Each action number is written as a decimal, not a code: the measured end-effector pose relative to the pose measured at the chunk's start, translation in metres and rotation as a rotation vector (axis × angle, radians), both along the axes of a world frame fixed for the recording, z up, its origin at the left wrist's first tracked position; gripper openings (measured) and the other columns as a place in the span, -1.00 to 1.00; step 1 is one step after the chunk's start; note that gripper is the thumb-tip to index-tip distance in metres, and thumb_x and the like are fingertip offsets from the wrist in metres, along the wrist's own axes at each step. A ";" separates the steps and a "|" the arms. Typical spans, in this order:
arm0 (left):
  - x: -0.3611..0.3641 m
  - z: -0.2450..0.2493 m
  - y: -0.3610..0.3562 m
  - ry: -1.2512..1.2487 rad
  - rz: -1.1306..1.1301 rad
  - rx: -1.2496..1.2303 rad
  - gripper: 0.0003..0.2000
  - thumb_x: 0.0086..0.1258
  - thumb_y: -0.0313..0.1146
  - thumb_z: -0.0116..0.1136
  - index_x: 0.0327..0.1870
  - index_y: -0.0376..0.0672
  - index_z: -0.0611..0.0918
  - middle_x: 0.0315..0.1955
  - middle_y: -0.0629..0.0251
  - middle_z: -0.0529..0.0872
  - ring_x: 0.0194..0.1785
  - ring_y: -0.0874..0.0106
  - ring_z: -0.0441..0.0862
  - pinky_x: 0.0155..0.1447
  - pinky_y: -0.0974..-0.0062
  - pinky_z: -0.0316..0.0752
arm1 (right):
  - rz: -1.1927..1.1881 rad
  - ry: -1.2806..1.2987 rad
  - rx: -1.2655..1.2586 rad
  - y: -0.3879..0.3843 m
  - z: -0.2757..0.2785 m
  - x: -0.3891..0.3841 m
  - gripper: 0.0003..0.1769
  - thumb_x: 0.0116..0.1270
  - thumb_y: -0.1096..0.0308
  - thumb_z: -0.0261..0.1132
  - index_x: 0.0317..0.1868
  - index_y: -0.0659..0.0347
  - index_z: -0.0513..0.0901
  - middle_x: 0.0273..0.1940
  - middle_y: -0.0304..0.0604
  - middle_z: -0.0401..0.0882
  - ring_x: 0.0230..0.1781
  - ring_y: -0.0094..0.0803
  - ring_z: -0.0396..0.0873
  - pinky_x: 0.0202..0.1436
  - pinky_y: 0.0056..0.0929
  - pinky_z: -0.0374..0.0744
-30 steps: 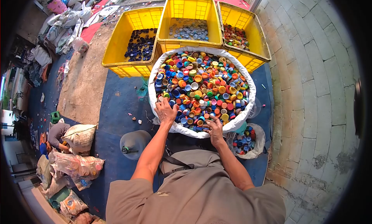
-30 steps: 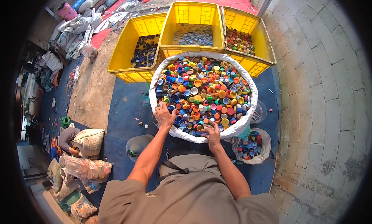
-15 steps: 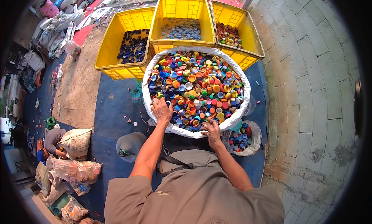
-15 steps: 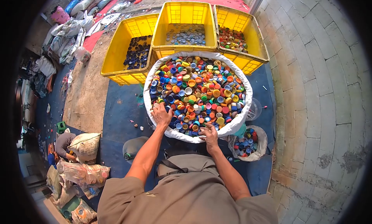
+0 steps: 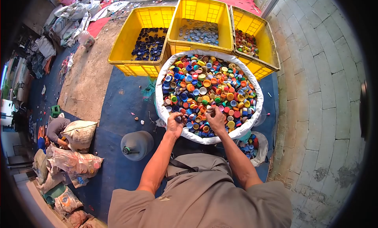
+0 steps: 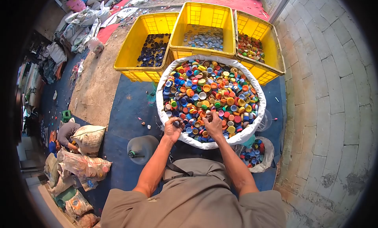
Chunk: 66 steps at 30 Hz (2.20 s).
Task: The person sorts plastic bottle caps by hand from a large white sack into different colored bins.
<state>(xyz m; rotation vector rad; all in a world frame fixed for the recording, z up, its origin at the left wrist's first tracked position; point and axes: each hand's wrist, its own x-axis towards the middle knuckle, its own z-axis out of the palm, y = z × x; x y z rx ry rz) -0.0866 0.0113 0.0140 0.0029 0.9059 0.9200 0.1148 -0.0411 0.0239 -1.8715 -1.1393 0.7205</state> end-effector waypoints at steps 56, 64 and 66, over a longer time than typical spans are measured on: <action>0.057 -0.016 0.028 0.881 -0.461 0.681 -0.70 0.31 -0.30 0.22 -0.03 -0.28 0.56 -0.39 0.25 0.67 -0.48 0.41 0.58 -0.45 0.47 0.47 | -0.204 0.646 -0.131 -0.052 0.021 0.015 -0.58 0.09 0.24 0.49 -0.12 0.25 0.55 -0.43 -0.35 0.48 -0.43 -0.64 0.45 -0.37 -0.61 0.45; 0.073 0.055 -0.014 -0.073 -0.471 0.175 -0.79 0.41 -0.29 0.13 -0.06 -0.20 0.56 -0.62 0.57 0.39 -0.70 0.76 0.19 -0.67 0.79 0.03 | 0.198 0.163 0.045 -0.025 0.069 0.015 -0.41 0.08 0.21 0.51 0.14 0.18 0.58 -0.33 -0.26 0.59 -0.38 -0.58 0.46 -0.29 -0.55 0.48; 0.075 0.061 -0.018 0.002 -0.512 0.229 -0.80 0.40 -0.29 0.16 -0.09 -0.19 0.57 -0.62 0.54 0.43 -0.71 0.76 0.18 -0.67 0.78 0.04 | 0.200 0.242 0.054 -0.025 0.055 0.019 -0.41 0.08 0.23 0.51 0.13 0.18 0.58 -0.33 -0.27 0.58 -0.42 -0.60 0.45 -0.32 -0.55 0.48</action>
